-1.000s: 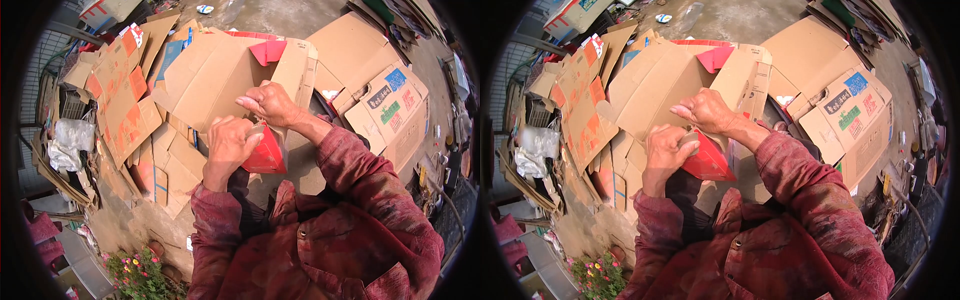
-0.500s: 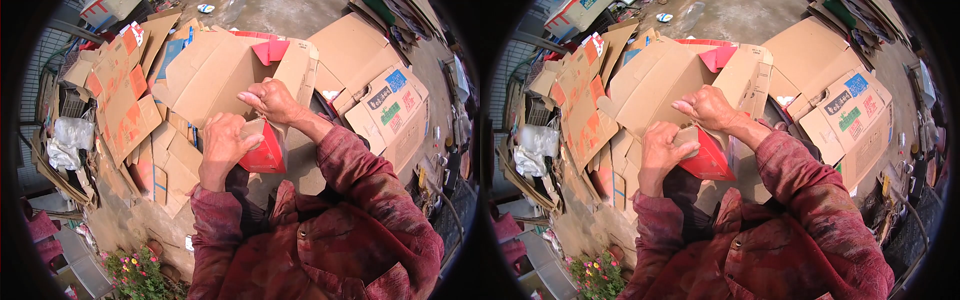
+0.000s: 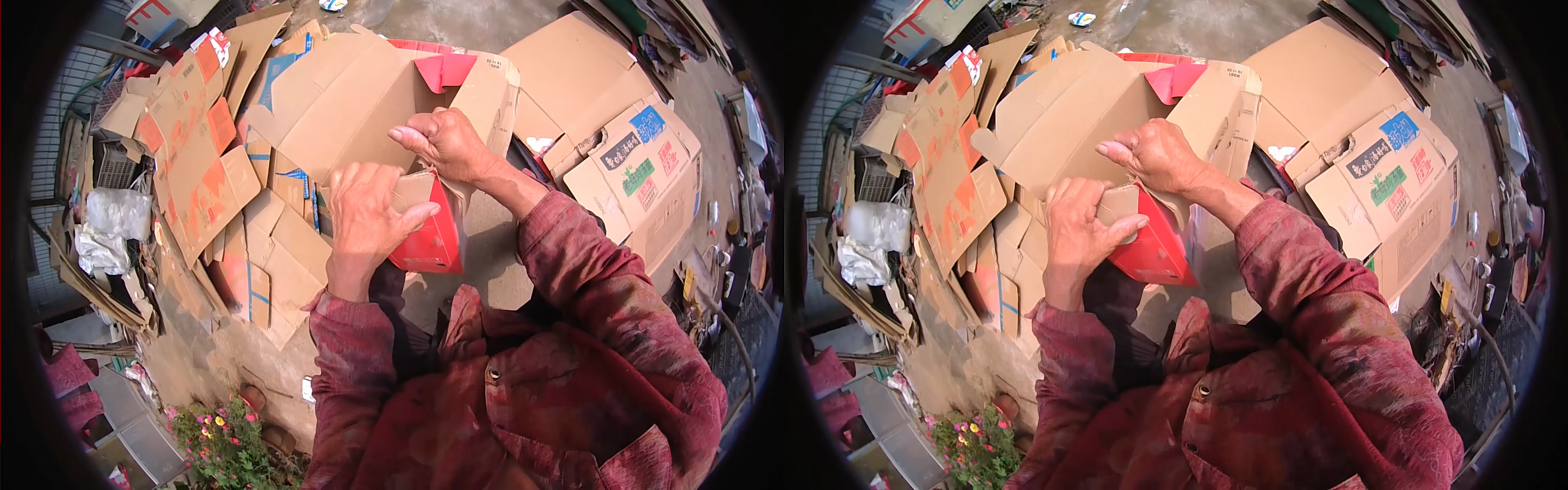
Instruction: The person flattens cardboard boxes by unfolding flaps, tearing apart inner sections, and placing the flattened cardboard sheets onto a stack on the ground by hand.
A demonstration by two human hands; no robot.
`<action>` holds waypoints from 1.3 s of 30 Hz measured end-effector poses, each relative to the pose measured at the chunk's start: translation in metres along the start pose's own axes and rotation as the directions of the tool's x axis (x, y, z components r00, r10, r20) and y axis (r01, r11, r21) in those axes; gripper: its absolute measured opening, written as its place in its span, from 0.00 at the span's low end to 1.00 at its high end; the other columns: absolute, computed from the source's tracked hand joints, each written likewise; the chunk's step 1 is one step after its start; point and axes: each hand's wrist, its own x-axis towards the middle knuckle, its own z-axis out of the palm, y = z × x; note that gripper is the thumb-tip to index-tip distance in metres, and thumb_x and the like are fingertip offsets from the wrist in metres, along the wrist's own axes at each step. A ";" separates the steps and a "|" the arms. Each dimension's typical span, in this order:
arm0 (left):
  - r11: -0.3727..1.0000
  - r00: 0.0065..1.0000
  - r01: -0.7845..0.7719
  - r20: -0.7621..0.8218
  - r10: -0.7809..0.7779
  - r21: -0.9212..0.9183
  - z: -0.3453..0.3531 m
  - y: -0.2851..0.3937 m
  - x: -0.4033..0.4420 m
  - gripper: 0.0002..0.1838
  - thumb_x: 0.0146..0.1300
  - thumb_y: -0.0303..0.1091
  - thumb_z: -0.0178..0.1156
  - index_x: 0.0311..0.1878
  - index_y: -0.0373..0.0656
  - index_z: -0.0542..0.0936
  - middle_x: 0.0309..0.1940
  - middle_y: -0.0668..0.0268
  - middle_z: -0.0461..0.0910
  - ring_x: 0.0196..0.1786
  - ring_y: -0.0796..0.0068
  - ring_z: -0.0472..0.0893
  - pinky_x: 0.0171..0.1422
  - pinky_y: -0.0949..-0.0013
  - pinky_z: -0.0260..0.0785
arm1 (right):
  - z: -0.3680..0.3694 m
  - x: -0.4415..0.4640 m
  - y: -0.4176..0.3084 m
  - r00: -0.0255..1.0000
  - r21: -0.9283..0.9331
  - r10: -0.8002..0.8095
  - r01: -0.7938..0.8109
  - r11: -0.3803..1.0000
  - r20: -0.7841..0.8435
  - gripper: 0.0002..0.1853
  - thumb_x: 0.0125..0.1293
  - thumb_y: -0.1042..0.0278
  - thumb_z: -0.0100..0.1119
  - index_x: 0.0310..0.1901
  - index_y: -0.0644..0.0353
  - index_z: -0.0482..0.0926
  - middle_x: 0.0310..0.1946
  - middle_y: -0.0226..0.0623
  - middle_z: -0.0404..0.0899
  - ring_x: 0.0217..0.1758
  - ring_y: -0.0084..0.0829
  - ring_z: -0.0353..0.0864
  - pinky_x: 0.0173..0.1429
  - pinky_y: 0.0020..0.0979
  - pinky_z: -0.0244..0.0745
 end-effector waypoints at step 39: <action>0.996 0.991 -0.033 -0.127 0.043 0.078 0.010 0.003 0.005 0.34 0.34 0.38 0.75 0.47 0.45 0.70 0.42 0.61 0.73 0.50 0.59 0.72 0.69 0.46 0.50 | -0.006 0.002 -0.001 0.990 0.023 0.137 -0.136 0.990 -0.044 0.26 0.66 0.48 0.53 0.20 0.64 0.73 0.15 0.51 0.69 0.22 0.53 0.72 0.27 0.45 0.66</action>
